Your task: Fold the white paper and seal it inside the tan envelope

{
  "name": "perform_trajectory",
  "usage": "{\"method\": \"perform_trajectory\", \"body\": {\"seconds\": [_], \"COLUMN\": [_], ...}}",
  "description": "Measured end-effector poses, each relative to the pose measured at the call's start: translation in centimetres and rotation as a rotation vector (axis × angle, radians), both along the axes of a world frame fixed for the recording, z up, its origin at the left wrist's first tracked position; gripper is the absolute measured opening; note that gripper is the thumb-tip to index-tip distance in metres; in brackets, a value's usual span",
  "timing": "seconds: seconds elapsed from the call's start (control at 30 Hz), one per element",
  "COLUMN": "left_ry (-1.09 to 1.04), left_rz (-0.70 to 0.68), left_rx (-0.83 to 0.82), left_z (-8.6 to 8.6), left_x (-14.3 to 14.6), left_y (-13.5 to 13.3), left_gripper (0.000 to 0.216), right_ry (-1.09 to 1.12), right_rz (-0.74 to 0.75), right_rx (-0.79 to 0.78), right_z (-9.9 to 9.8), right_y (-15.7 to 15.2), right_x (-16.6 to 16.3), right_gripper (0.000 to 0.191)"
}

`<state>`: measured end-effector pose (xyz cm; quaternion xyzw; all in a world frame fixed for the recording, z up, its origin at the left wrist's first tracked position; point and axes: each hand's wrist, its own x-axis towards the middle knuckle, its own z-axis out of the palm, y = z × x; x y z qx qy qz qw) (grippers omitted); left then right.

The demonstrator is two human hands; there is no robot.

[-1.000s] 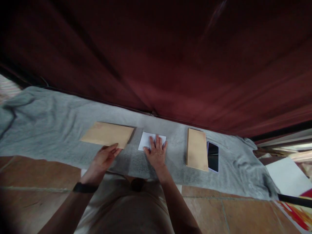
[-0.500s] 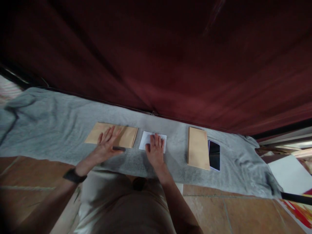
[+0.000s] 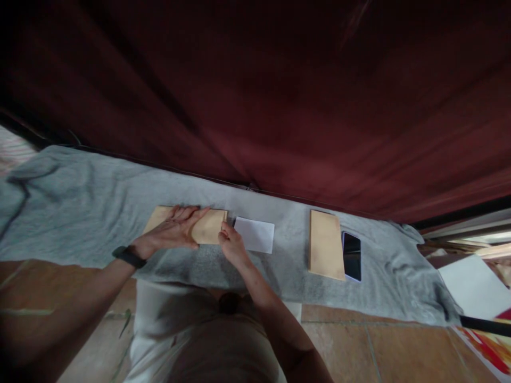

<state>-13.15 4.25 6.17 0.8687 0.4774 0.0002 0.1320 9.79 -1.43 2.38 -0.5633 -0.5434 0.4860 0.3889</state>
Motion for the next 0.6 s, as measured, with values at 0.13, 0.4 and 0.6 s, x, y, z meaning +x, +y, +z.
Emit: {"method": "perform_trajectory", "body": {"seconds": [0.13, 0.4, 0.6], "left_ry": [-0.054, -0.184, -0.228], "left_rz": [0.010, -0.084, -0.172], "left_rx": [0.028, 0.034, 0.123], "left_z": [0.0, -0.7, -0.5], "left_x": [0.6, 2.5, 3.3], "left_y": [-2.0, -4.4, -5.3], "left_gripper": [0.114, 0.115, 0.113], "right_ry": [0.057, 0.335, 0.376], "right_rz": [-0.023, 0.126, 0.263], "right_rx": [-0.009, -0.275, -0.378], "right_z": [0.4, 1.9, 2.5], "right_y": [-0.4, -1.9, -2.2], "right_x": [0.7, 3.4, 5.2], "right_gripper": [0.030, 0.039, 0.039]}}
